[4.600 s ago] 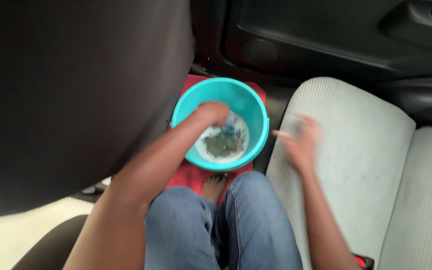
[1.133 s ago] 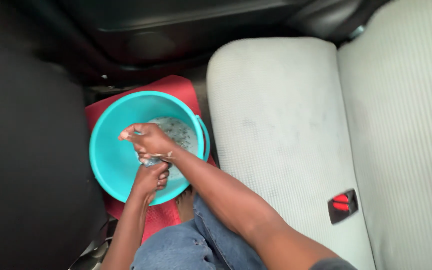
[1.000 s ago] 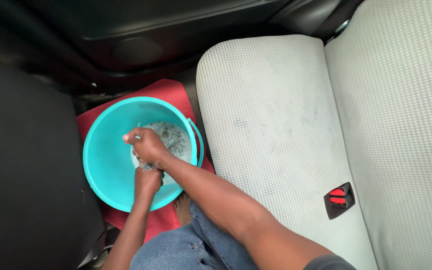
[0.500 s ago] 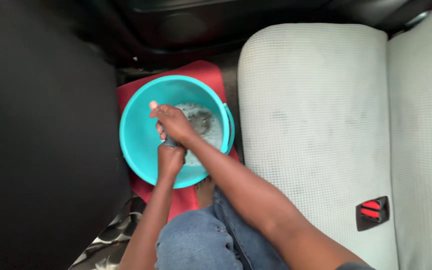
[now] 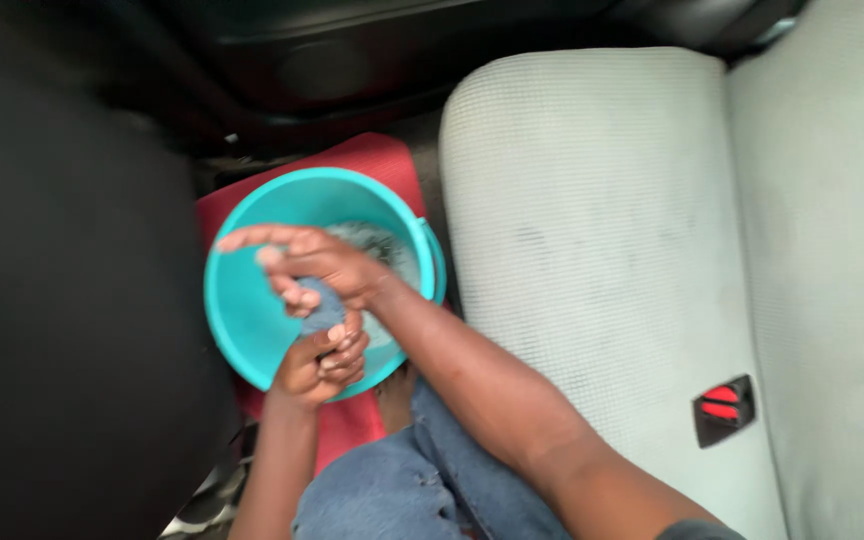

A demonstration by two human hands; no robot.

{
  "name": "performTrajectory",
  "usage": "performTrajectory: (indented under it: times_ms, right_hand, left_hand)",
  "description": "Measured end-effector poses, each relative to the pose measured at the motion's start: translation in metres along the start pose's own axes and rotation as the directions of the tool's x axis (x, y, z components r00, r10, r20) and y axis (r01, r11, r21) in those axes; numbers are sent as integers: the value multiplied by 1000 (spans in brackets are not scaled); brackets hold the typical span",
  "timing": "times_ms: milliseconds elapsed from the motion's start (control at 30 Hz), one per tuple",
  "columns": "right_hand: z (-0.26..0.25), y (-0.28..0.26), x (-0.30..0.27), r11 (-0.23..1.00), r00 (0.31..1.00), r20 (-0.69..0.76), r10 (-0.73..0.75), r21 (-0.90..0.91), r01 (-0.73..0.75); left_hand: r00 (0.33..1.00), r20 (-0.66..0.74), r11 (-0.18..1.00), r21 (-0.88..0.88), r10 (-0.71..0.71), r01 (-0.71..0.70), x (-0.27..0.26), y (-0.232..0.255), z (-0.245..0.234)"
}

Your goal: Cleaning a car's rear seat using a cloth, water, and soap in a bucket.

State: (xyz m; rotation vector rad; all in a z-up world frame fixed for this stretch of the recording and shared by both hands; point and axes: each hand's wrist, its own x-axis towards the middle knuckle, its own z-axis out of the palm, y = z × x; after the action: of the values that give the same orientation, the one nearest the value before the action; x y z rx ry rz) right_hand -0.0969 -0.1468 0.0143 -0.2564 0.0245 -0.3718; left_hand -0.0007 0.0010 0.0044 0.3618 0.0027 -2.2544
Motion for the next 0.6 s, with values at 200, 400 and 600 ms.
performTrajectory:
  times_ms: [200,400,600]
  right_hand:
    - [-17,30,22,921,947,-319,-33,-377,-95]
    - [-98,100,45,596,708,-522,-476,-783,-176]
    - [-56,74,10,396,536,-507,-675,-862,-316]
  left_hand:
    - [715,-667,899,419,207,131,-3,-6,-33]
    - [747,-402,-97,846,530,524,2,-11,-173]
    - [893,-131,424,903,430,-71,-5,-13,-176]
